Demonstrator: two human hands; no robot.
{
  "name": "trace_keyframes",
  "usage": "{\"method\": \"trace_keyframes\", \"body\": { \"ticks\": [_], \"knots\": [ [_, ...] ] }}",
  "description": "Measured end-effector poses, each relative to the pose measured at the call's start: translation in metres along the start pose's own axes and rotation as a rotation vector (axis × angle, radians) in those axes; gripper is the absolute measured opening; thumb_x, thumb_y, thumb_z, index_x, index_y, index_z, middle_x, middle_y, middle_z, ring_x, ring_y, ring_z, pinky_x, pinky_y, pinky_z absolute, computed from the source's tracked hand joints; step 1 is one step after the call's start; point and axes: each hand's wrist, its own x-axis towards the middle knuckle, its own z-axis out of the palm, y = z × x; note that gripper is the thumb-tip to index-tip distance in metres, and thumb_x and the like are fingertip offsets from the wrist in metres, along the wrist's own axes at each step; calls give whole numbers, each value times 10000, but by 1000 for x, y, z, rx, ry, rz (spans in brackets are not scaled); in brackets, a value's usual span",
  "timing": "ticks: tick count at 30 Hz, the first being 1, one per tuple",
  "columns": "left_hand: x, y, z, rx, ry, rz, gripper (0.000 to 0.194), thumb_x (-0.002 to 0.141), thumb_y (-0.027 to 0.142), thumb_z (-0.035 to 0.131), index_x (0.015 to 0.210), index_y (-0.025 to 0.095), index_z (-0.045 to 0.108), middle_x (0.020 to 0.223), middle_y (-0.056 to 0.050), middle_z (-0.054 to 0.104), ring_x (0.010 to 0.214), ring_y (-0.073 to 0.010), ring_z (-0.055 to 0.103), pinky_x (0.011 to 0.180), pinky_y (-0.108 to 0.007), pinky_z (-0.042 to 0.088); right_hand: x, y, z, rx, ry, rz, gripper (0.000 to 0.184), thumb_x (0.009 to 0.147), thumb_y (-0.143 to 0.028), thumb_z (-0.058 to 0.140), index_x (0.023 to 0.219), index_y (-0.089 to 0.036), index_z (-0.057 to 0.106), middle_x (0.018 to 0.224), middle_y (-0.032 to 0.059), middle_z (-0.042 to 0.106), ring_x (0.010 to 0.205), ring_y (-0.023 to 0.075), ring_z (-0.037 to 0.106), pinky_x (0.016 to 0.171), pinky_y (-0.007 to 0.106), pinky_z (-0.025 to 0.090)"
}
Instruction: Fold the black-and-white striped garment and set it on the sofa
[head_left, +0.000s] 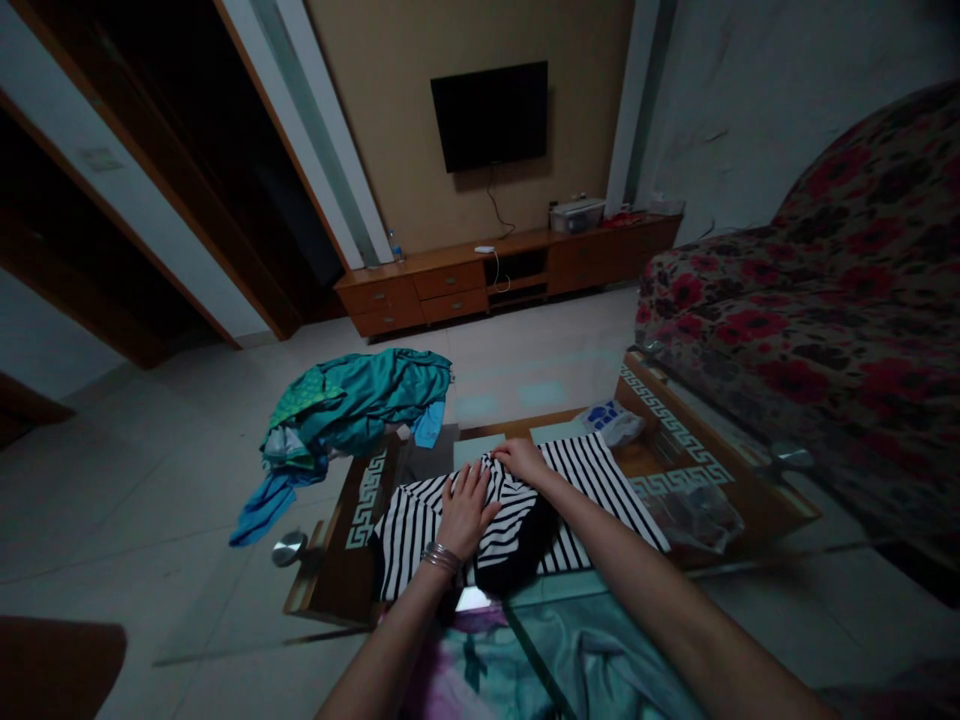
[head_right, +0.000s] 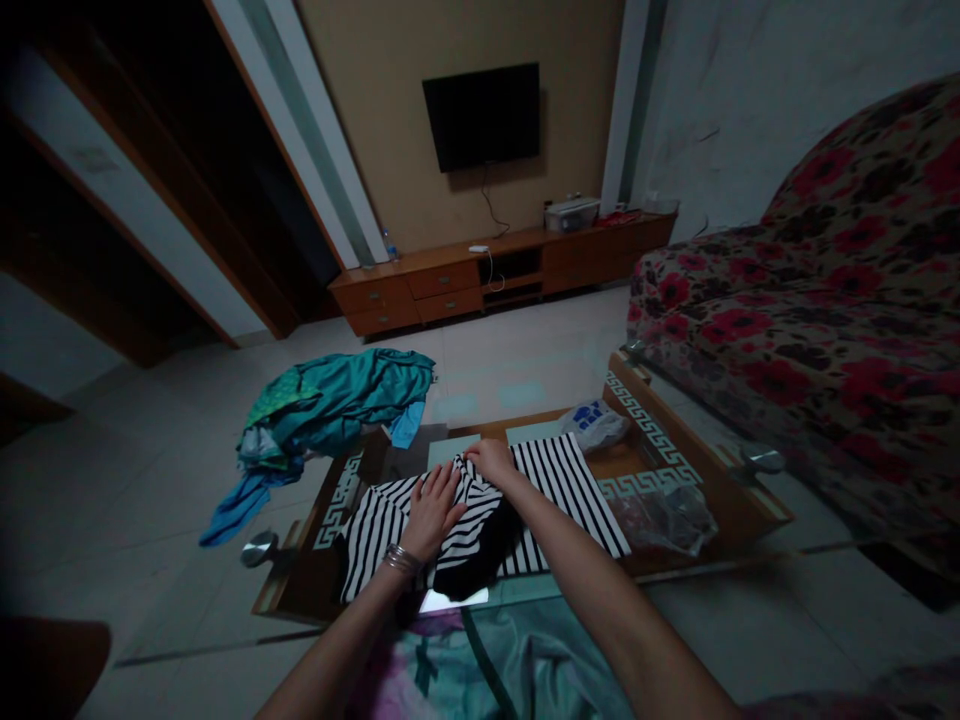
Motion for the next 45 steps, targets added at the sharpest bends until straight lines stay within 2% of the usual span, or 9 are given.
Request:
{"method": "trace_keyframes", "body": {
  "ticks": [4,11,20,25,30,33,35,39,45],
  "knots": [
    [2,2,-7,-33,0,-2,492,932,444,380,1404,307,396,1517,-5,307,1407,-256,237,1109,-511,235,-14,13,-18,75,-87,3,394,927,-333,382,892,-118,710,739,41,692,634,112,597,599,198,414],
    [1,0,-4,-109,-2,-29,494,954,390,341,1432,266,347,1538,-33,256,1421,-234,200,1112,-485,229,-73,21,-27,-103,-80,-38,371,667,-311,716,1009,-168,702,1039,72,673,959,204,588,813,264,412],
    [0,0,-6,-76,26,7,538,938,430,376,1446,264,316,1534,-35,266,1421,-234,200,1116,-483,226,-61,-8,-42,-281,160,-93,324,779,-53,516,1031,-169,683,980,89,658,948,192,570,854,285,399],
    [3,3,-3,8,23,30,526,929,458,375,1423,275,370,1526,-25,284,1409,-258,230,1113,-517,215,-90,-3,-16,-272,398,-246,275,898,-239,509,1139,-208,638,1157,82,622,1150,221,493,1020,382,334],
    [8,3,5,50,-18,12,532,935,463,342,1426,260,370,1531,-22,265,1411,-264,222,1115,-529,203,-114,16,25,-206,372,-292,306,917,-296,497,1202,-260,602,1304,35,557,1314,218,367,1100,469,243],
    [11,2,0,42,-81,-12,527,931,441,360,1426,259,368,1533,-20,263,1413,-261,217,1120,-532,197,-121,36,19,-90,396,-288,327,930,-299,460,1225,-238,587,1321,38,542,1302,190,387,1089,404,298],
    [13,3,-9,7,-146,-27,518,927,427,375,1418,263,379,1530,-21,273,1410,-258,225,1112,-534,220,-129,52,2,-31,523,-193,335,940,-268,409,1210,-194,593,1266,70,573,1226,182,457,1052,356,348],
    [16,16,-30,-99,-170,-95,457,954,396,299,1369,269,441,1510,-34,324,1398,-243,260,1087,-552,260,-154,82,-37,-189,757,285,346,901,-227,430,1191,-124,589,1143,160,587,1116,257,498,975,394,374],
    [17,63,-29,-123,-88,-99,426,956,343,307,1334,254,482,1509,-59,328,1408,-255,237,1084,-573,250,-171,74,-49,-432,623,608,423,858,-438,540,1123,-112,592,1096,216,564,1100,339,497,850,420,412]
  ]
}}
